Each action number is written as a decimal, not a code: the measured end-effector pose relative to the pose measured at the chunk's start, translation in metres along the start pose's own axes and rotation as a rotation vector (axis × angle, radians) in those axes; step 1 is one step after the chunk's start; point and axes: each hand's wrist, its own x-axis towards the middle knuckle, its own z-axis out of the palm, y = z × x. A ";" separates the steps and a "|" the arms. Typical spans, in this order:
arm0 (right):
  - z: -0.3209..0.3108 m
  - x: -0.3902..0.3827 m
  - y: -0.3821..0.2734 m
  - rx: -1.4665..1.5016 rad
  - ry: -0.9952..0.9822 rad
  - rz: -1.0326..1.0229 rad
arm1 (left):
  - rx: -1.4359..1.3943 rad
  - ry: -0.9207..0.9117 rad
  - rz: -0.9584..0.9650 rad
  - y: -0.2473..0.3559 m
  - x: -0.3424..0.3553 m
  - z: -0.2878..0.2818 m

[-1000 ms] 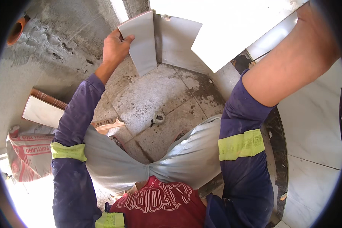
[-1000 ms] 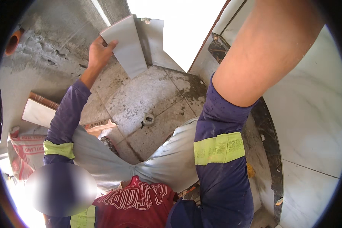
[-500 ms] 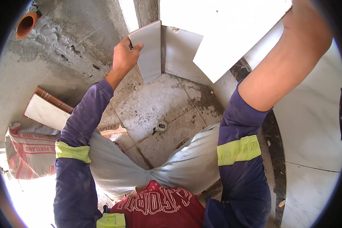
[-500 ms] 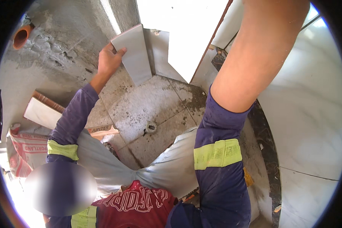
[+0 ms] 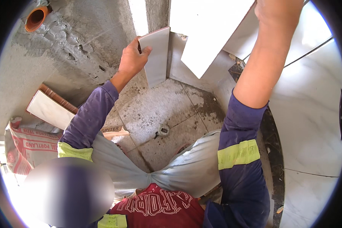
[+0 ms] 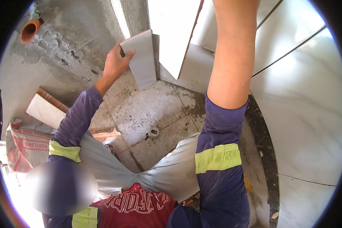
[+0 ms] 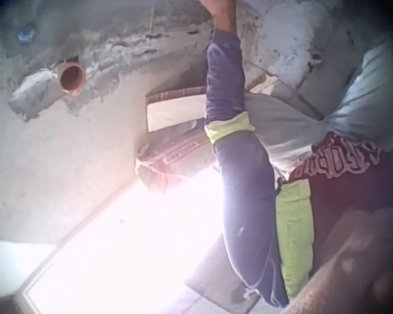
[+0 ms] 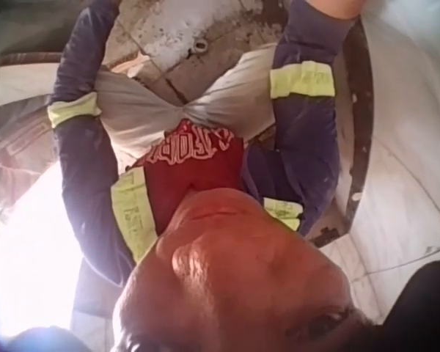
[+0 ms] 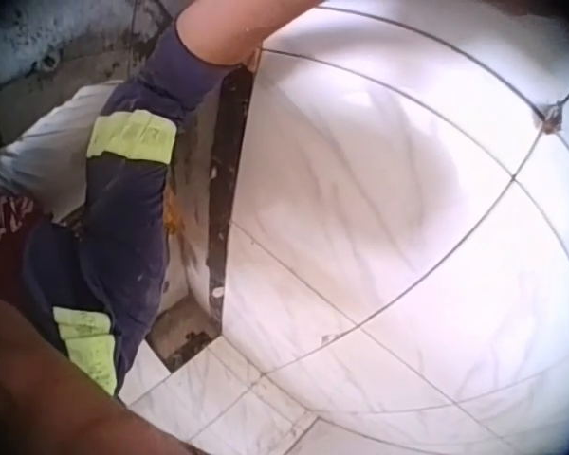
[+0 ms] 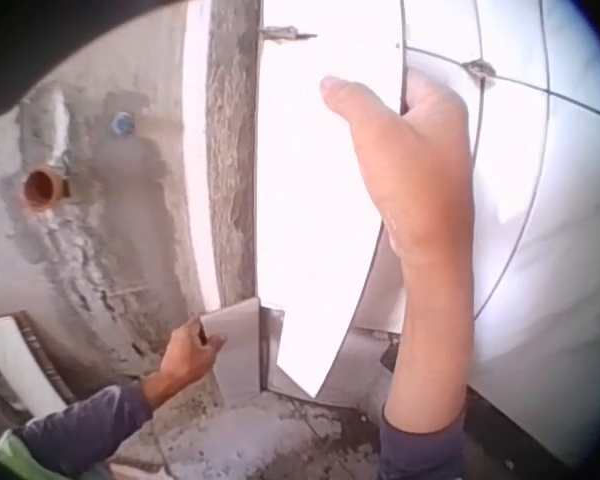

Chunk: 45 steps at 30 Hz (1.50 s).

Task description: Measuring, marking, and fitting ceramic tiles onto a bathroom wall during renovation.

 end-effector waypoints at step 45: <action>0.071 -0.095 0.088 -0.162 -1.367 0.158 | 0.309 -0.001 0.111 -0.052 0.031 -0.088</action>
